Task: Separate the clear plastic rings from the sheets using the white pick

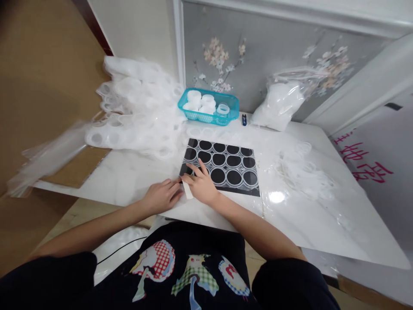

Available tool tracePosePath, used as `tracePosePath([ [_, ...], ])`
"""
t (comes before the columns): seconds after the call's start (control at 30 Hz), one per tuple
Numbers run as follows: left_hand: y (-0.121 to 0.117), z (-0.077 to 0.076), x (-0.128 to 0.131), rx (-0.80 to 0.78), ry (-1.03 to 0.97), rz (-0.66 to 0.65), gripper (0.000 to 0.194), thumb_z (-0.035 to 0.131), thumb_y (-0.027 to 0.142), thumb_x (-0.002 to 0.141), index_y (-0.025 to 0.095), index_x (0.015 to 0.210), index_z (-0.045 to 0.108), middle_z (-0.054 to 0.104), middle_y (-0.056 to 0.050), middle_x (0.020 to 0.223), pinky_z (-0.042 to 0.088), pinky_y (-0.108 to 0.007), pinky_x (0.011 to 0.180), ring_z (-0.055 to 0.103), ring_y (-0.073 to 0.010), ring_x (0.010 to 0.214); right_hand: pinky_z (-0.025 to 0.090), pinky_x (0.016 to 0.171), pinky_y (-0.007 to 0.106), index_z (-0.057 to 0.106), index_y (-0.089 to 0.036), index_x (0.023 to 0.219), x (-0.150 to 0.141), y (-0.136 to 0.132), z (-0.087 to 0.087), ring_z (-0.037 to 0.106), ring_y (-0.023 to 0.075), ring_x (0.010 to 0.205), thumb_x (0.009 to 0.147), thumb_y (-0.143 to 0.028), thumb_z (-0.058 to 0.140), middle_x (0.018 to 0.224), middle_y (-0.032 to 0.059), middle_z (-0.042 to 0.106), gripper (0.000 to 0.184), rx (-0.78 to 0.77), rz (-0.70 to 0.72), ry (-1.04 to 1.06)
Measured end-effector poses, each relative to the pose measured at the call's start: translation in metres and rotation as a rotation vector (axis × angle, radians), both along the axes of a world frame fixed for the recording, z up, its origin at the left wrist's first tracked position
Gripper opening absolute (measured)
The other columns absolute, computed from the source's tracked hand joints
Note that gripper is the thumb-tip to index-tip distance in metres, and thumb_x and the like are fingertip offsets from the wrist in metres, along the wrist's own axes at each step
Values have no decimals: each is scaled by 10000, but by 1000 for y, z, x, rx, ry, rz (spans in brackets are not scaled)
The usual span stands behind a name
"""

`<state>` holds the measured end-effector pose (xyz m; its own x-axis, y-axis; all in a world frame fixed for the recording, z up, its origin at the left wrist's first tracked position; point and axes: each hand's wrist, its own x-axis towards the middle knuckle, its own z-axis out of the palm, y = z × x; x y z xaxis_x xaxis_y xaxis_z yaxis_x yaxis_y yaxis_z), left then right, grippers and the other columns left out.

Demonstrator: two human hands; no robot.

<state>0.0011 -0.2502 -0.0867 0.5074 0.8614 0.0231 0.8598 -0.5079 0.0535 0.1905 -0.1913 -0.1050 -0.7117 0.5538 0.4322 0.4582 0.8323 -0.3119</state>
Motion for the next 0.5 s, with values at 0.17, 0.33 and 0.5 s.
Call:
tracePosePath([
  [0.17,-1,2,-2,-29,-15,10,277,423,328,976,169,1125,594,591,-76,1326,519,-324,634,633,-229,984,178,1141,612,698,-213,916,5,73,26,543,278,1119,885,-104,496,906,72,704,232,29,-351,127],
  [0.33,-2,2,-8,-48,-33,42,288,436,351,973,181,1137,602,588,-62,1336,532,-316,673,630,-221,1044,467,929,458,683,-157,880,29,117,60,599,240,973,952,-229,424,954,110,686,278,43,-643,612],
  [0.5,-3,6,-3,-22,4,-21,330,366,360,1008,193,1166,602,592,-45,1335,521,-299,685,635,-202,1026,480,884,435,709,-209,830,40,36,36,603,251,951,899,-245,561,857,60,713,167,-157,-314,378],
])
